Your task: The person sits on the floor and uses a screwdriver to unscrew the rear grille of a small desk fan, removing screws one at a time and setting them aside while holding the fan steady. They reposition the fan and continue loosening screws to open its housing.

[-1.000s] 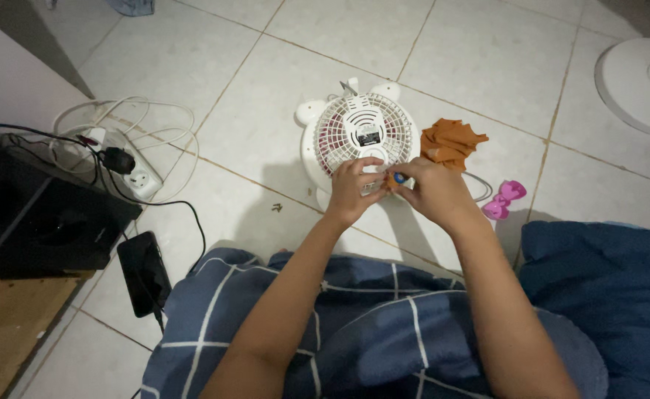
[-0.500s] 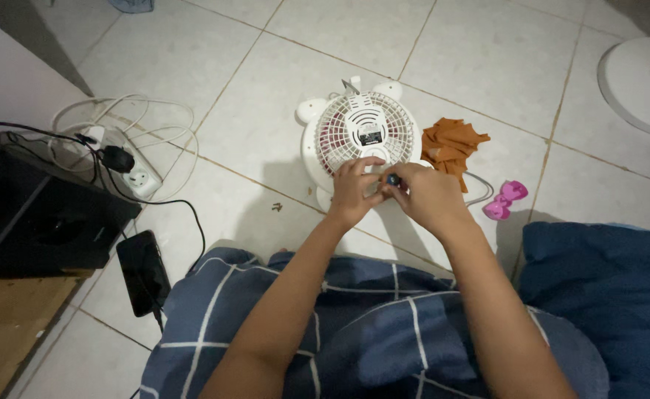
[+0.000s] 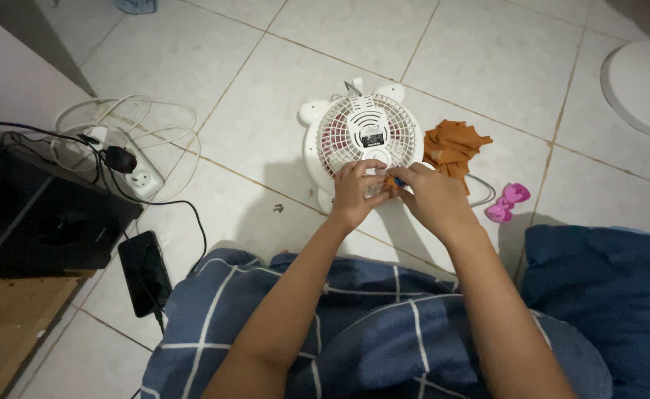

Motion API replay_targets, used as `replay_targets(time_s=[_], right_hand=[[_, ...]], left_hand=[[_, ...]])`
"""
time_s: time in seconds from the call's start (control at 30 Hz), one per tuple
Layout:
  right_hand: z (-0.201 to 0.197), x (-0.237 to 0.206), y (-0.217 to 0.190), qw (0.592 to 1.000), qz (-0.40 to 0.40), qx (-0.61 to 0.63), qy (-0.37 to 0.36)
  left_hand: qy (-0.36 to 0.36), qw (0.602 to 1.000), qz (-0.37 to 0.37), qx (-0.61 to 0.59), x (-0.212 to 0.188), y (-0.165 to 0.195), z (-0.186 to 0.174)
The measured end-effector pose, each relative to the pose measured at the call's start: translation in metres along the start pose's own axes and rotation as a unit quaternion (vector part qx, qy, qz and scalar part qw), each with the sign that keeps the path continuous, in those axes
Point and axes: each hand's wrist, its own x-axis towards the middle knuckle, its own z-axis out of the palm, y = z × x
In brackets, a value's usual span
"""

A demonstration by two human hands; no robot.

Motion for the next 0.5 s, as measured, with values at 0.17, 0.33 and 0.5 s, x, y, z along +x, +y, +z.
replay_targets(time_s=[0.17, 0.33, 0.5], right_hand=[[0.008, 0.005, -0.001, 1.000, 0.026, 0.015, 0.001], [0.020, 0.008, -0.001, 0.999, 0.046, 0.003, 0.008], [0.037, 0.011, 0.004, 0.992, 0.093, -0.064, 0.049]], left_hand=[[0.001, 1.000, 0.009, -0.025, 0.001, 0.003, -0.003], [-0.008, 1.000, 0.012, -0.007, 0.002, 0.007, -0.008], [-0.001, 0.999, 0.024, -0.026, 0.000, 0.007, -0.010]])
